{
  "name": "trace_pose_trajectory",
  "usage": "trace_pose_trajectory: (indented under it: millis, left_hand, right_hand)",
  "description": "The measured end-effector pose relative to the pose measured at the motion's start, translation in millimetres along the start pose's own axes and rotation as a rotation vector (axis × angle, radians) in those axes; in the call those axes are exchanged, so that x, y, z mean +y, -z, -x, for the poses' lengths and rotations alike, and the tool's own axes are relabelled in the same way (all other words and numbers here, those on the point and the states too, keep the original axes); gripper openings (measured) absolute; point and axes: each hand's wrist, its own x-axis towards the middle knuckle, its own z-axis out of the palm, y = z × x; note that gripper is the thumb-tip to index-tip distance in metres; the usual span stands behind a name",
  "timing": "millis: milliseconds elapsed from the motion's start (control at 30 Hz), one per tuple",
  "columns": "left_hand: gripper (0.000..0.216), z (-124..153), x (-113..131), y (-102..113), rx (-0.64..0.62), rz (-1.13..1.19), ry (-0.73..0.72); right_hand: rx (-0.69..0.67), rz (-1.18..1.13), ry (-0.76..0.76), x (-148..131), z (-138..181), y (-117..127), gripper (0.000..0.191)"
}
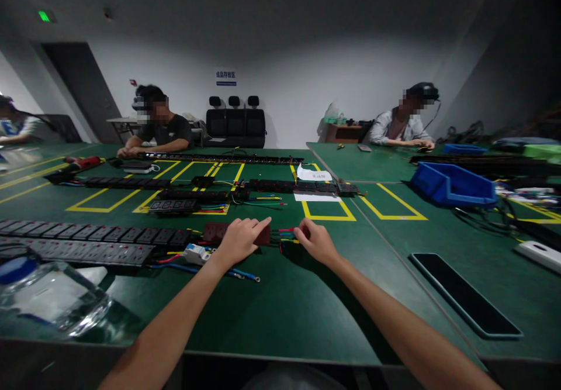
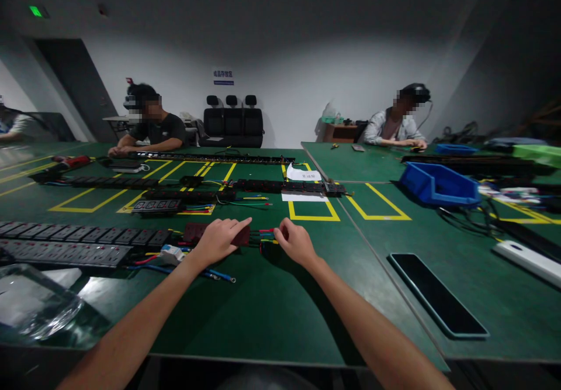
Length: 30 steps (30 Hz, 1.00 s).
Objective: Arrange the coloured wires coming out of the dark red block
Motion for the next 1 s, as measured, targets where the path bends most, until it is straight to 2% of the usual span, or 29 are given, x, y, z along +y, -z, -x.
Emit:
trace_pose_trajectory:
  millis: [667,1000]
  left_hand:
    - [0.086,-1.8,-3.4,-6.8,0.015,0.089,0.011]
    - [0.073,-0.8,-5.4,-5.6,-0.024,0.104,0.021]
  right_hand:
    - [-0.016,-0.064,-0.022,3.6,-0.8,-0.6,0.031]
    - [-0.022,0.064,-0.099,-0.5,-1.3,1.6,0.042]
